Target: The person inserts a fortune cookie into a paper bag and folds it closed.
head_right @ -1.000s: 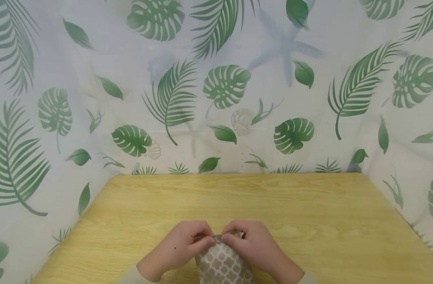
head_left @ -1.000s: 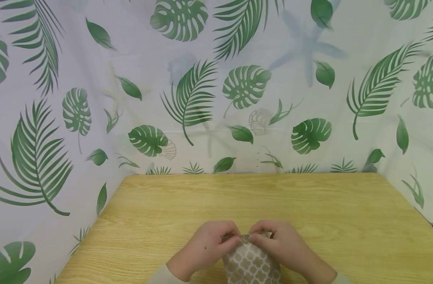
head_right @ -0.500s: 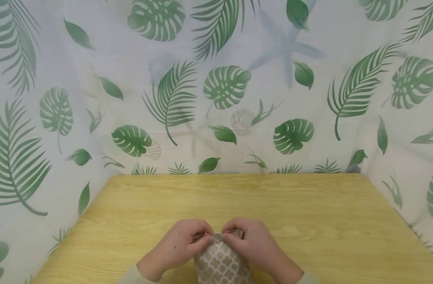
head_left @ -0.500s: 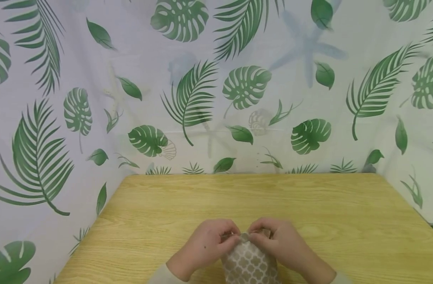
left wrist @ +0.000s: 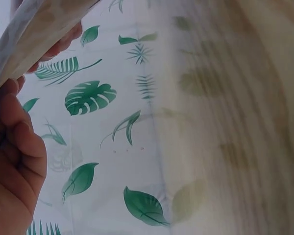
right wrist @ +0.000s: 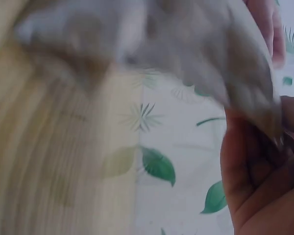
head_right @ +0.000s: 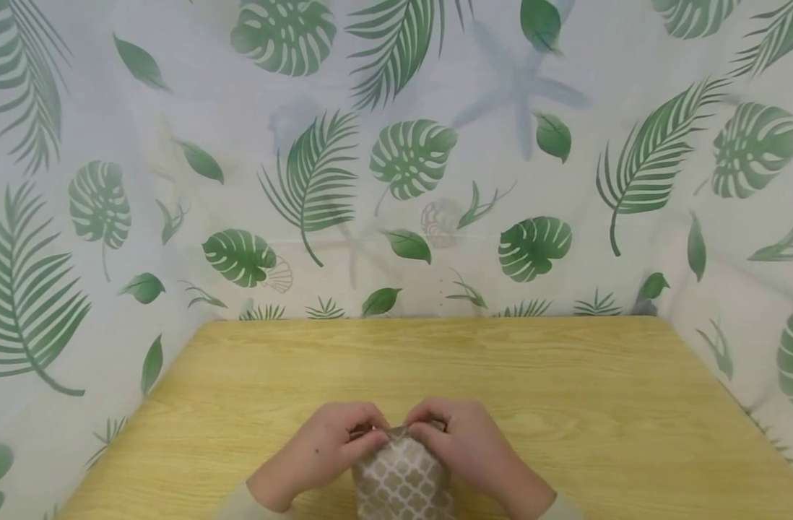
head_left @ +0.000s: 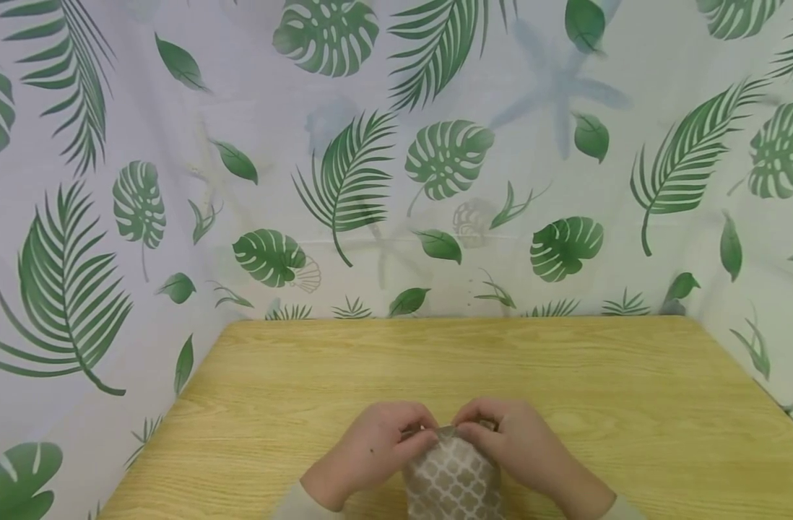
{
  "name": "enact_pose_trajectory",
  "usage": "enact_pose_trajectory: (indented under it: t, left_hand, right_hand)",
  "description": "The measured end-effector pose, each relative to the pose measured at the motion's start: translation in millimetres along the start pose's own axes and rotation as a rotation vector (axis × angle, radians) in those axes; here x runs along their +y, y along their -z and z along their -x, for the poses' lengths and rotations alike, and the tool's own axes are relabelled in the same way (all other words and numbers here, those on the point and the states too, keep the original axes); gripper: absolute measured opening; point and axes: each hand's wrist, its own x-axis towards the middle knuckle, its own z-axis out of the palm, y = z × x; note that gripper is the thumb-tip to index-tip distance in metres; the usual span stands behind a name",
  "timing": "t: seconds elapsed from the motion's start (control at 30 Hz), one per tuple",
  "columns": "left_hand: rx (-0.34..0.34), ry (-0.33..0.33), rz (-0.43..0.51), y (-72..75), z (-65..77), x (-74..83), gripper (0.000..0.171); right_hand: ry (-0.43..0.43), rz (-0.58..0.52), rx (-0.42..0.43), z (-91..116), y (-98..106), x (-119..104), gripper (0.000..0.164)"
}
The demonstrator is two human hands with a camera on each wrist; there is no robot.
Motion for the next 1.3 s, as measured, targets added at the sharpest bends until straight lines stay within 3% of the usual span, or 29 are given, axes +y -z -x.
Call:
enact_pose_trajectory:
  t: [0.23,0.37,0.6,0.8,0.93,1.17,1.3]
  left_hand:
    - [-0.013,0.087,0.029,8.7,1.0,-4.5,0.009]
    - [-0.019,0.093,0.025,9.1,-0.2,-6.2,0.009]
    - [-0.052,0.158,0.011,14.1,-2.3,-11.2,0.008]
    - [-0.099,0.202,0.055,23.5,-1.9,-14.5,0.007]
    - [-0.097,0.17,0.042,21.3,0.1,-13.0,0.006]
    - [-0.072,0.064,-0.143,20.3,3.2,-16.3,0.009]
    - [-0.021,0.065,-0.173,24.7,1.1,-16.8,0.012]
  right_hand:
    - [-0.01,-0.111,-0.08,-4,13,15,0.022]
    - [-0.028,-0.084,-0.075,-5,15,19,0.022]
    - [-0.041,-0.024,-0.044,-6,21,26,0.021]
    - [-0.05,-0.039,-0.042,-10,24,24,0.023]
    - [-0.034,-0.034,-0.025,-6,23,26,0.021]
    - [0.155,0.127,-0.01,-6,26,36,0.015]
    - [0.089,0.134,0.057,-6,42,38,0.015]
